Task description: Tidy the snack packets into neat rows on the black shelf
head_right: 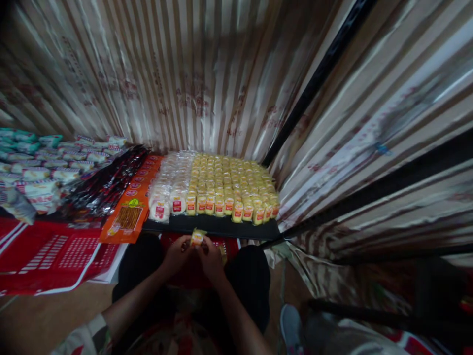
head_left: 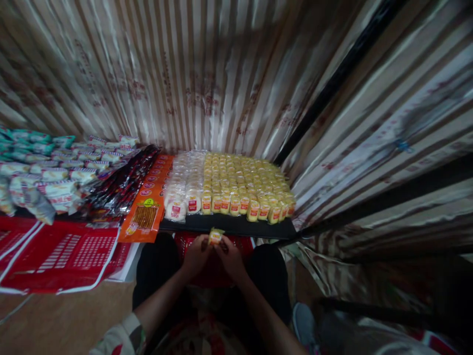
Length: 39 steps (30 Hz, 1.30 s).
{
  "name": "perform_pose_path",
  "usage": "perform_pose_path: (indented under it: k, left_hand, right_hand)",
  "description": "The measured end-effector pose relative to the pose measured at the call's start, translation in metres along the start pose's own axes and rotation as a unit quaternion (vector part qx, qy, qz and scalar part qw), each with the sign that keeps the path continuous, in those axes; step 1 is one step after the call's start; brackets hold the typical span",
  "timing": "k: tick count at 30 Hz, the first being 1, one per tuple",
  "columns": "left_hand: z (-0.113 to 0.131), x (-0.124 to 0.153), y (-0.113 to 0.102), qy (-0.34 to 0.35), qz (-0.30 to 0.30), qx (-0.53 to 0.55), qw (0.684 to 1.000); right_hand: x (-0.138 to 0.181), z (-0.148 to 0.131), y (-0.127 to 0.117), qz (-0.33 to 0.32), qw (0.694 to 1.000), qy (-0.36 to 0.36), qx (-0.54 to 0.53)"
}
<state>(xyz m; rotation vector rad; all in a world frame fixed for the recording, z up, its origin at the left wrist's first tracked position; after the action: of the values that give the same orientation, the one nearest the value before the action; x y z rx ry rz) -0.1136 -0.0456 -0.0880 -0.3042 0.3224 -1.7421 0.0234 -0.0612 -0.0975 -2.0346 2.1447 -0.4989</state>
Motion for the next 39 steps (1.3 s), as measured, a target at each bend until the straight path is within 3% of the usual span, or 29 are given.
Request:
perform_pose_path:
  k: [5, 9, 14, 22, 30, 36, 39]
  left_hand:
    - [0.027, -0.016, 0.006, 0.025, -0.026, 0.043, 0.998]
    - [0.053, -0.03, 0.02, 0.028, 0.013, 0.002, 1.0]
    - [0.079, -0.05, 0.042, 0.029, 0.054, -0.071, 0.996]
    - [0.088, -0.075, 0.074, 0.024, 0.104, -0.112, 0.988]
    - [0.09, -0.083, 0.085, 0.045, 0.111, -0.208, 0.971]
    - [0.085, -0.085, 0.088, 0.024, 0.121, -0.169, 0.978]
    - [0.086, -0.085, 0.088, 0.047, 0.117, -0.149, 0.981]
  right_hand:
    - [-0.003, -0.019, -0.024, 0.069, 0.996, -0.041, 0.034]
    - [-0.009, -0.034, -0.058, 0.184, 0.971, -0.11, 0.107]
    - [-0.018, -0.028, -0.092, 0.284, 0.937, -0.113, 0.17]
    - [-0.028, -0.009, -0.104, 0.296, 0.927, -0.125, 0.193]
    - [-0.038, 0.0, -0.11, 0.273, 0.932, -0.139, 0.196]
    - [-0.037, 0.004, -0.111, 0.275, 0.934, -0.124, 0.193]
    - [-0.037, 0.004, -0.11, 0.272, 0.937, -0.122, 0.184]
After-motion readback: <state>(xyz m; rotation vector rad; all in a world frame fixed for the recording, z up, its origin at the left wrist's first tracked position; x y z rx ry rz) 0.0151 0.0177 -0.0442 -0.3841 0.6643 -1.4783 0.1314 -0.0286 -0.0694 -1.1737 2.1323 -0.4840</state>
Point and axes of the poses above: each hand's wrist, its own x-axis away from the middle knuckle, its own y-axis out of the palm, z = x × y, the point moved 4 cm from there along -x, towards the middle knuckle, and after that the axes turned 4 degrees about y, right-handed, at the moved point
